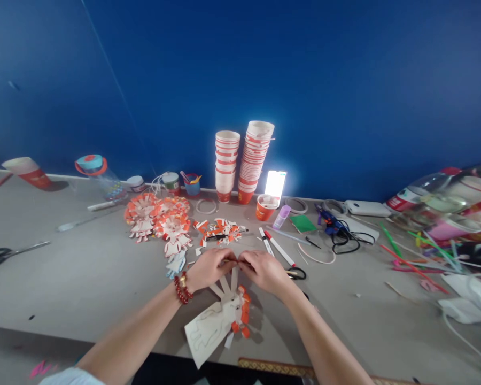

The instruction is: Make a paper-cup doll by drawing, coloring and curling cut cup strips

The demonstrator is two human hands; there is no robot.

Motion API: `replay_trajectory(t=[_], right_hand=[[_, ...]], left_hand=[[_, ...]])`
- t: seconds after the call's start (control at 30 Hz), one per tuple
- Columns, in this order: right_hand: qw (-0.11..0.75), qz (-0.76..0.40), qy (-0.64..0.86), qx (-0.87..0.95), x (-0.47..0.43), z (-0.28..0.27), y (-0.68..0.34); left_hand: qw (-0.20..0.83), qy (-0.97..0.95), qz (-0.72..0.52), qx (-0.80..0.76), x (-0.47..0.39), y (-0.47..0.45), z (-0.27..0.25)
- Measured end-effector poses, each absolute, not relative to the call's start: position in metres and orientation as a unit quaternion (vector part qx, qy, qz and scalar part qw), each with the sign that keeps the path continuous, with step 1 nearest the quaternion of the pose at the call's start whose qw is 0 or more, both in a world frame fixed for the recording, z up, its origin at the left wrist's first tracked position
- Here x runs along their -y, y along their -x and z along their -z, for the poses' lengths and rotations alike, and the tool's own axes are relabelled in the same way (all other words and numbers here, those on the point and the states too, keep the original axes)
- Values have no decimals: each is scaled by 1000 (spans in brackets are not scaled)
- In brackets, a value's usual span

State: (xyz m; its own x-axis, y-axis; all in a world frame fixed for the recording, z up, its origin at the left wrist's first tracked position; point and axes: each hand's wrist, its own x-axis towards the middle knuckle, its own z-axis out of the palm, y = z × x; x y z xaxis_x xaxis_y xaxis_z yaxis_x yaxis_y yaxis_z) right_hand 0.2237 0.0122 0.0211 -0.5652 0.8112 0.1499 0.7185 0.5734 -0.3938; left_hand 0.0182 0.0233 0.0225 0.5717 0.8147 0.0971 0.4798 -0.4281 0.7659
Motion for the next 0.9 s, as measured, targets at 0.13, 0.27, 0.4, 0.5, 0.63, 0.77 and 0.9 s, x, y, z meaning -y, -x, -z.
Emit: replay_trajectory(t=[0.13, 0.27, 0.4, 0.5, 0.63, 0.77, 0.9], right_hand=[[174, -140, 435, 872, -13, -19, -224], [186, -141, 425, 875, -15, -17, -224], [189, -149, 423, 874, -16, -17, -224], [191, -150, 420, 874, -16, -18, -223], [199, -142, 417, 875, -15, -20, -223], [210, -140, 413, 875, -14, -22, -223], [212, -139, 409, 877, -13, -23, -223]], left_hand=[[363, -813, -234, -391, -24, -17, -26], [332, -826, -231, -393, -24, -17, -29], [323, -830, -218, -400, -23, -17, -30], [307, -835, -207, -408, -22, -18, -30], [286, -841, -214, -406, -22, -19, -26], [303, -833, -218, -407, -23, -19, -24], [343, -815, -221, -410, -22, -19, -26]])
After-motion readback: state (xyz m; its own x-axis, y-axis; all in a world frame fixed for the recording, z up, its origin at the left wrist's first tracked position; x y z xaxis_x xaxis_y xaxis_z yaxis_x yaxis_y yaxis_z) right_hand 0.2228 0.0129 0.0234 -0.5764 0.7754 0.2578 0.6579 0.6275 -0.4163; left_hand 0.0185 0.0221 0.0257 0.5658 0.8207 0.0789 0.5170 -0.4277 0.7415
